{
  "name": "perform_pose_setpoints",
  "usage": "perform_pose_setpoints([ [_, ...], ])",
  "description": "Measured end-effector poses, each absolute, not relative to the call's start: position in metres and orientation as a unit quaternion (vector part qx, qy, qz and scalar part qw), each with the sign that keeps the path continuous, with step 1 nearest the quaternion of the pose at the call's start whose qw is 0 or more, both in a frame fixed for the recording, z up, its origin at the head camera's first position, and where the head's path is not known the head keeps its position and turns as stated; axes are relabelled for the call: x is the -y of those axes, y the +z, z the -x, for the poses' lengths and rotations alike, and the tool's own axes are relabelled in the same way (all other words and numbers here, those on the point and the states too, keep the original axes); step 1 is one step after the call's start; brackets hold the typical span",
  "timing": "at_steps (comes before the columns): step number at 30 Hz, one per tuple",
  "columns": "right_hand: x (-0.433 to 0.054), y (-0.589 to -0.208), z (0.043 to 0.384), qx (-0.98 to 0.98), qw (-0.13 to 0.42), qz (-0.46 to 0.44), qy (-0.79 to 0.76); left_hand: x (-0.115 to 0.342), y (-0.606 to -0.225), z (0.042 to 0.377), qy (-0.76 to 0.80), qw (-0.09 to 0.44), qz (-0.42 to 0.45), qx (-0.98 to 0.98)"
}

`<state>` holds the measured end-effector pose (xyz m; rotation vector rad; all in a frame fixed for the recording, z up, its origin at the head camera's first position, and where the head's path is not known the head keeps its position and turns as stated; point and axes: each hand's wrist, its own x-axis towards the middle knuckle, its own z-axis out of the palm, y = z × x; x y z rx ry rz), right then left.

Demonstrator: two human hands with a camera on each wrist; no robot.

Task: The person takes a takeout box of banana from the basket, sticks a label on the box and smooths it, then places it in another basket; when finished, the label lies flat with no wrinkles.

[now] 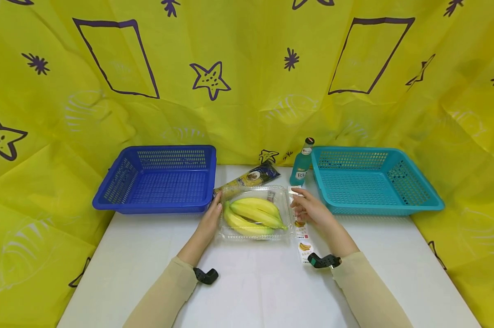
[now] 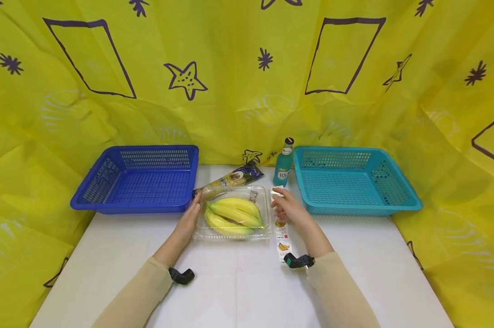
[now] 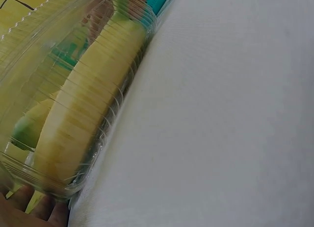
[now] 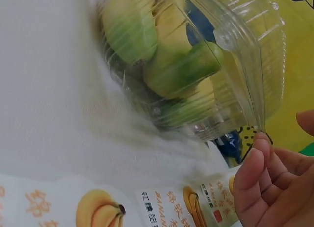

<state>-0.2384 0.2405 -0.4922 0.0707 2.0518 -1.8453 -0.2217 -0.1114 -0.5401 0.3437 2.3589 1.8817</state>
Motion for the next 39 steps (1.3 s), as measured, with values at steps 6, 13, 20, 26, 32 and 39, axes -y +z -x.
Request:
perform_pose_setpoints([
  [6, -0.249, -0.492, 0.235, -0.762, 0.153, -0.021, -0.629, 0.111, -0.541, 0.222, 0.614, 0.052, -0.109, -0.780],
  [13, -0.254, -0.497, 0.235, -0.778, 0.149, -0.014, -0.610, 0.112, -0.543, 0.224, 0.605, 0.052, -0.105, -0.787],
  [20, -0.260, -0.503, 0.232, -0.780, 0.149, -0.014, -0.608, 0.112, -0.545, 0.224, 0.610, 0.051, -0.109, -0.783],
  [26, -0.267, -0.510, 0.233, -0.769, 0.145, -0.012, -0.623, 0.111, -0.544, 0.223, 0.609, 0.046, -0.105, -0.784],
  [32, -0.269, -0.517, 0.234, -0.767, 0.140, 0.004, -0.626, 0.112, -0.545, 0.224, 0.610, 0.046, -0.107, -0.784],
  [39, -0.271, -0.526, 0.237, -0.780, 0.138, 0.038, -0.609, 0.112, -0.545, 0.224, 0.606, 0.045, -0.109, -0.786],
])
